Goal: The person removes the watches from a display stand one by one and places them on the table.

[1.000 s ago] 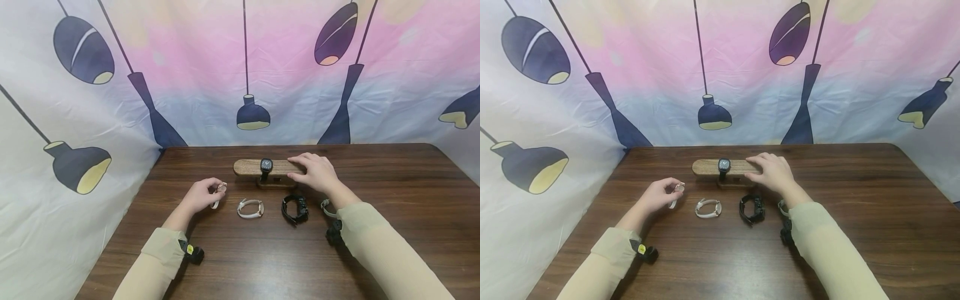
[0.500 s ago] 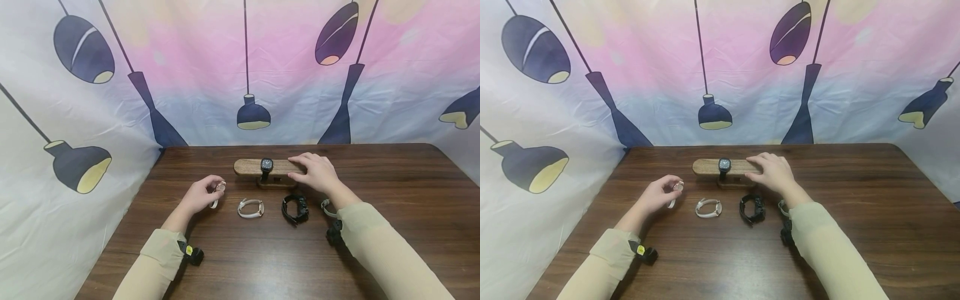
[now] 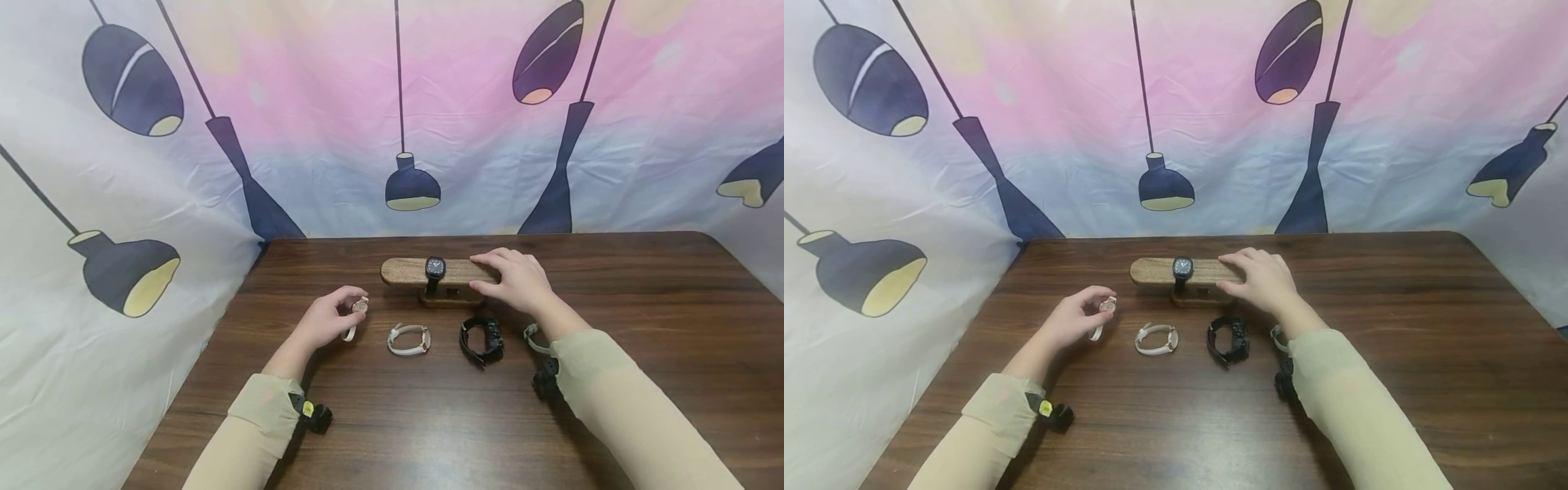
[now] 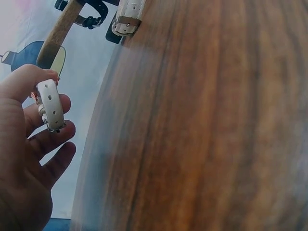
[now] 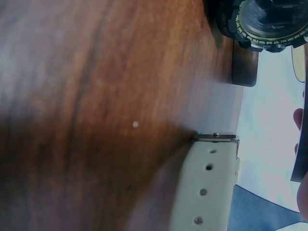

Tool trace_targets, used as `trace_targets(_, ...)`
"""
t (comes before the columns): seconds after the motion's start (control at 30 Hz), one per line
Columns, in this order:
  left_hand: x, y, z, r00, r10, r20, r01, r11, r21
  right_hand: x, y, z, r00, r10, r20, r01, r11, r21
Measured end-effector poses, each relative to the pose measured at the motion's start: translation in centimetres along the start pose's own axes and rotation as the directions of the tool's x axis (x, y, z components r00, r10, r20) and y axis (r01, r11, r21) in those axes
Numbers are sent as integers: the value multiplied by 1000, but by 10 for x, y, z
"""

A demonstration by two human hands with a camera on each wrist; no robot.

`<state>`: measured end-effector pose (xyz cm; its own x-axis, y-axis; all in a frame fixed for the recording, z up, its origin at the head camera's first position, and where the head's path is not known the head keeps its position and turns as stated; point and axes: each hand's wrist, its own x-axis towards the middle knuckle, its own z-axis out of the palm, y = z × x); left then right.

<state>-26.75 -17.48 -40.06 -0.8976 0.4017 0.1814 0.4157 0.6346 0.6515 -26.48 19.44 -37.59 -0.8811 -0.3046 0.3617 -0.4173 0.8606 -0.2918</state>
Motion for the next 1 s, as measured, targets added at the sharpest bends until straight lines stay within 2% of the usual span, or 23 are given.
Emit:
trace_targets(0.2, -2, 3, 0, 996, 62, 60, -64, 998, 24, 0, -1, 0, 1000, -1, 5, 1, 1000, -4)
trace_targets(0.43, -4, -2, 0, 991, 83, 105, -88, 995, 44, 0, -2, -2, 1000, 2, 20, -2, 1000, -5)
trace_targets(0.67, -6, -1, -1, 982, 64, 176, -79, 993, 84, 0, -1, -1, 1000, 3, 25, -2, 1000, -8)
trace_targets(0.8, -7, 0, 0, 973, 39, 226, -73, 987, 145, 0, -1, -1, 1000, 2, 22, -2, 1000, -8)
trace_targets(1.0, -7, 1, 1, 957, 43, 286, -113, 966, 232, 0, -1, -2, 1000, 7, 16, -6, 1000, -13)
